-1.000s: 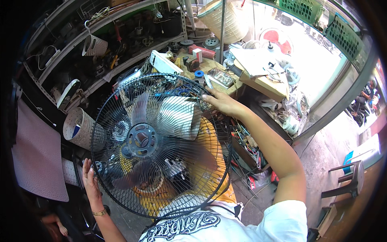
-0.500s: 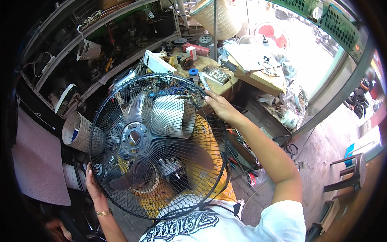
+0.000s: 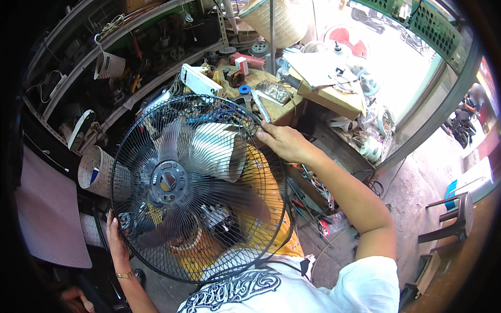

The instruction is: The person handles a plastic-wrapped fan blade, removes it from packaging, and places it onto a fan motor assembly. They then attach the fan cage and handle the power cord, positioning the assembled fan on a cluttered workbench.

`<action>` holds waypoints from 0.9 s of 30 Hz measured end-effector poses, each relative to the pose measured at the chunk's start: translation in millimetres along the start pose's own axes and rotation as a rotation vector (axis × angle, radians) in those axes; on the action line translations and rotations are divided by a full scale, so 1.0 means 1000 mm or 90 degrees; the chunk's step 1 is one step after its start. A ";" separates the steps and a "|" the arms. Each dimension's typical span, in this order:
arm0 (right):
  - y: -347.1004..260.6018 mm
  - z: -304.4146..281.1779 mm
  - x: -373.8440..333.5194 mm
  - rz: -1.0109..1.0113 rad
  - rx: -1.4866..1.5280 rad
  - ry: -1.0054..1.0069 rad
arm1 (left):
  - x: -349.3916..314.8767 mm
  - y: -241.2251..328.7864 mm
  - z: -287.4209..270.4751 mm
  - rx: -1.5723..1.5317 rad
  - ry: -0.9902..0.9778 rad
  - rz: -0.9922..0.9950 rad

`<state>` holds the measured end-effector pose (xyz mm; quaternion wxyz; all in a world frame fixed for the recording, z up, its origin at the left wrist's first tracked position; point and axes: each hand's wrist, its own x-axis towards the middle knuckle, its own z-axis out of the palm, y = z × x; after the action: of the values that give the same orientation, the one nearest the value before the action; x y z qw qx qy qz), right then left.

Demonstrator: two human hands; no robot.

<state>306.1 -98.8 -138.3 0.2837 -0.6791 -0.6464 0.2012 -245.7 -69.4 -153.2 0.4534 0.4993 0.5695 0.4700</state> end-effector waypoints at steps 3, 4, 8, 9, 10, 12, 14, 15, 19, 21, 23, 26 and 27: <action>0.006 0.005 -0.003 -0.025 -0.029 0.014 | 0.004 0.001 0.001 -0.022 -0.010 -0.016; 0.006 0.006 -0.003 -0.035 -0.041 0.020 | 0.005 0.001 -0.001 -0.041 -0.012 -0.018; -0.015 0.006 -0.010 0.073 -0.046 -0.013 | 0.008 -0.016 -0.026 -0.188 -0.076 -0.006; -0.015 0.007 -0.011 0.083 -0.039 -0.003 | 0.002 -0.015 -0.026 -0.224 -0.091 -0.036; -0.024 0.004 -0.012 0.102 -0.028 -0.016 | -0.001 -0.025 -0.038 -0.224 -0.110 -0.072; -0.017 0.005 -0.015 0.074 0.015 0.002 | -0.015 -0.028 -0.045 -0.204 -0.193 -0.128; -0.016 0.007 -0.018 0.068 0.055 0.010 | -0.024 -0.039 -0.055 -0.194 -0.195 -0.165; -0.018 0.005 -0.021 0.069 0.028 0.010 | -0.028 -0.035 -0.055 -0.176 -0.204 -0.171; -0.026 0.009 -0.018 0.050 0.065 -0.001 | -0.040 -0.035 -0.058 -0.189 -0.208 -0.170; -0.028 0.009 -0.013 0.058 0.093 -0.035 | -0.045 -0.034 -0.062 -0.206 -0.197 -0.179; -0.026 0.011 -0.008 0.078 0.107 -0.075 | -0.049 -0.034 -0.059 -0.255 -0.179 -0.169; -0.020 0.015 -0.008 0.033 0.155 -0.024 | -0.044 -0.046 -0.060 -0.310 -0.154 -0.124; -0.014 0.015 -0.008 0.049 0.165 -0.027 | -0.039 -0.042 -0.055 -0.322 -0.160 -0.131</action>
<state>285.1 -105.2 -141.1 0.3473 -0.6568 -0.5944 0.3079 -302.6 -115.7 -184.8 0.6756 0.3645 0.4215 0.4828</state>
